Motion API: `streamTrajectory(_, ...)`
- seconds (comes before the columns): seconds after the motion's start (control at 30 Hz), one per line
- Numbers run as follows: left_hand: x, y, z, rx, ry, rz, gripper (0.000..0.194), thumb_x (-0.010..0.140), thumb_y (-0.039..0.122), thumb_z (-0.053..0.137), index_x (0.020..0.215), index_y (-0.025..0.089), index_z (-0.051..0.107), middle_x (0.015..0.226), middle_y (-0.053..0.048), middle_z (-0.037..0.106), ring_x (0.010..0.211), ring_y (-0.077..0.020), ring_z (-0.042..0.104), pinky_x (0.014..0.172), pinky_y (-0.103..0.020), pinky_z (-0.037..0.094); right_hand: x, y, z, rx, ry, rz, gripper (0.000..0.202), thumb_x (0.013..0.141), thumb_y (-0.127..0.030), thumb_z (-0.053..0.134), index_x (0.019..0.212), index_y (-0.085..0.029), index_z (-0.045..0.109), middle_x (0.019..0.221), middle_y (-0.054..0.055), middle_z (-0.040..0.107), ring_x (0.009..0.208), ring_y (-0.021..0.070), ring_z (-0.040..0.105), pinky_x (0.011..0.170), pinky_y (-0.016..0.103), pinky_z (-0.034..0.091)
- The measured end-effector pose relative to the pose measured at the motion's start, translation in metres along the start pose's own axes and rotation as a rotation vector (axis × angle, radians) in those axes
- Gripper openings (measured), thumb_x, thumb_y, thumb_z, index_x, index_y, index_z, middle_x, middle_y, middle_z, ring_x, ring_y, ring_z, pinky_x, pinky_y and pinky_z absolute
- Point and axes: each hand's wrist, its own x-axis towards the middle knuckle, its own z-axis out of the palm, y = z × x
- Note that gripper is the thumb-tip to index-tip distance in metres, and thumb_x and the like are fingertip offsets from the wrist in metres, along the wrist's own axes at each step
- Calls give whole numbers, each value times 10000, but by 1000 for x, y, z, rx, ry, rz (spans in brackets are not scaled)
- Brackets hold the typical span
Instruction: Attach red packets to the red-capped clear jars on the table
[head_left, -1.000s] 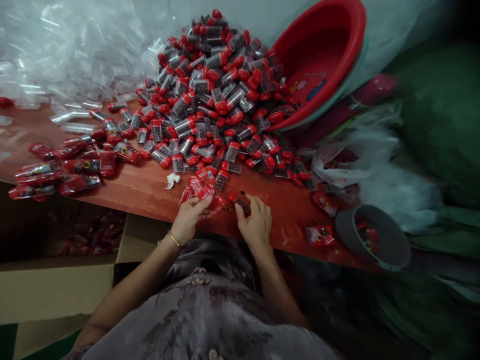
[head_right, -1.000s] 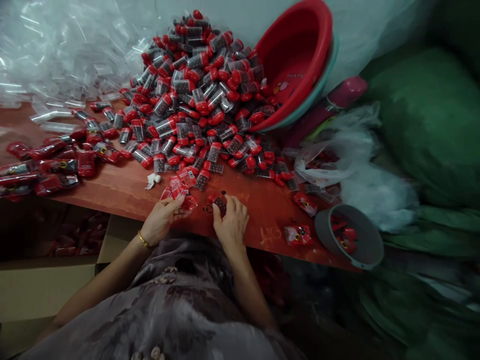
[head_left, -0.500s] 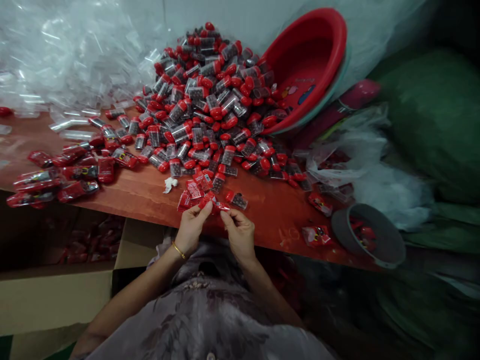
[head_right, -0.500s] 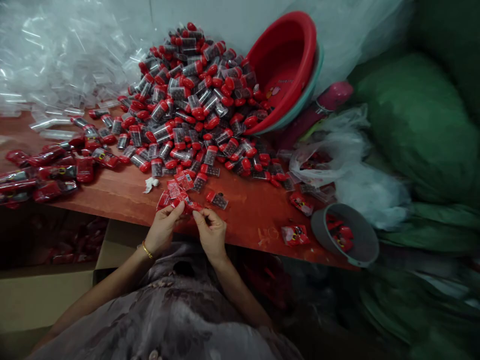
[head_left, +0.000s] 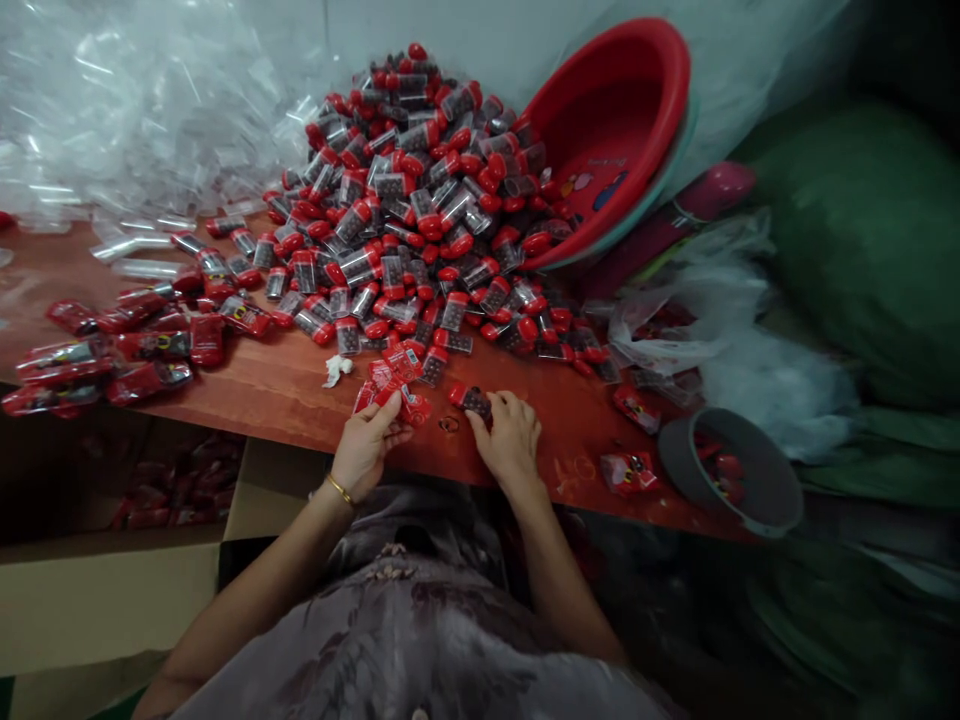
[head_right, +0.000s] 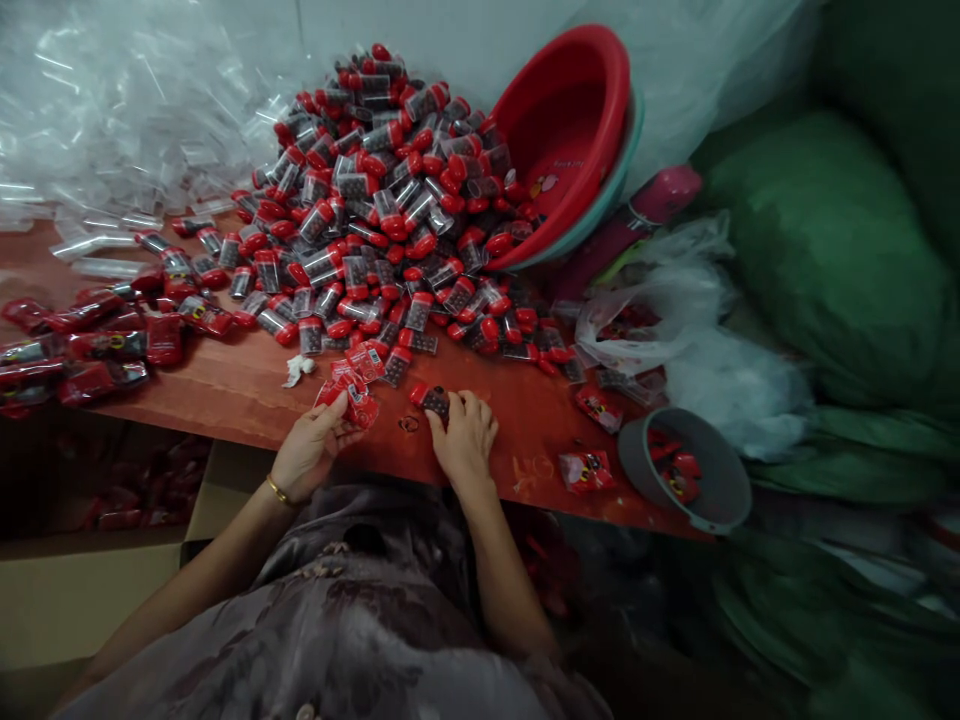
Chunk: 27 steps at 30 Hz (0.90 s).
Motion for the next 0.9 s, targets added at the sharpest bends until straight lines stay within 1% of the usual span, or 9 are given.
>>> streamTrajectory(0.1, 1, 0, -1, 11, -26, -60, 404, 507, 432, 835, 678, 130, 627, 617, -19, 668, 529, -116, 611, 559, -241, 499, -1, 5, 9, -91, 8, -95, 435, 868, -373, 506, 1232, -137, 546, 1218, 163, 574, 1097, 311, 468, 906, 461, 350)
streamTrajectory(0.2, 2, 0, -2, 29, -24, -98, 394, 547, 446, 814, 691, 127, 633, 598, -23, 665, 515, -120, 614, 528, -227, 482, -2, 6, 15, -78, 34, -212, 404, 885, -324, 481, 1236, -133, 543, 1197, 156, 610, 1014, 280, 522, 904, 447, 344)
streamTrajectory(0.27, 2, 0, -4, 35, -26, -117, 381, 578, 444, 800, 704, 125, 635, 597, -25, 667, 520, -124, 620, 526, -225, 479, -2, 7, 15, 6, 36, -275, 338, 896, -291, 442, 1152, -130, 594, 1102, 148, 660, 918, 253, 570, 872, 422, 375)
streamTrajectory(0.33, 2, 2, -5, 39, -30, -128, 371, 596, 438, 791, 720, 124, 636, 607, -29, 674, 530, -128, 627, 530, -226, 482, -5, 6, 9, 176, 42, -297, 309, 900, -282, 409, 1070, -135, 621, 982, 133, 694, 840, 227, 607, 811, 373, 428)
streamTrajectory(0.4, 2, 3, -5, 50, -33, -121, 383, 589, 442, 794, 727, 121, 635, 621, -37, 683, 538, -130, 632, 532, -226, 485, -12, 3, -2, 401, 21, -273, 290, 901, -279, 391, 1022, -154, 623, 888, 98, 703, 765, 194, 629, 717, 309, 470)
streamTrajectory(0.47, 1, 3, -5, 70, -35, -100, 408, 558, 457, 805, 703, 119, 629, 623, -44, 687, 536, -131, 632, 527, -223, 488, -22, -3, -17, 605, -35, -220, 265, 902, -279, 395, 979, -174, 625, 812, 55, 695, 680, 161, 625, 625, 259, 476)
streamTrajectory(0.6, -1, -1, -2, 117, -50, -43, 427, 500, 472, 825, 631, 119, 623, 572, -27, 664, 491, -109, 603, 520, -215, 496, -34, -16, -37, 793, -160, -162, 226, 874, -285, 445, 892, -177, 642, 654, 2, 638, 549, 122, 569, 522, 220, 440)
streamTrajectory(0.73, -6, -2, 2, 155, -55, 37, 438, 465, 480, 832, 649, 116, 672, 595, -24, 679, 510, -107, 603, 531, -218, 503, -32, -23, -38, 908, -263, -74, 233, 856, -319, 465, 854, -175, 649, 613, -6, 602, 525, 110, 537, 488, 209, 416)
streamTrajectory(0.9, -9, -1, 3, 175, -77, 120, 436, 487, 495, 814, 676, 118, 705, 622, -22, 688, 559, -119, 606, 575, -246, 524, -26, -28, -32, 1079, -461, 103, 276, 825, -406, 494, 814, -167, 632, 498, -41, 514, 392, 84, 445, 381, 192, 336)
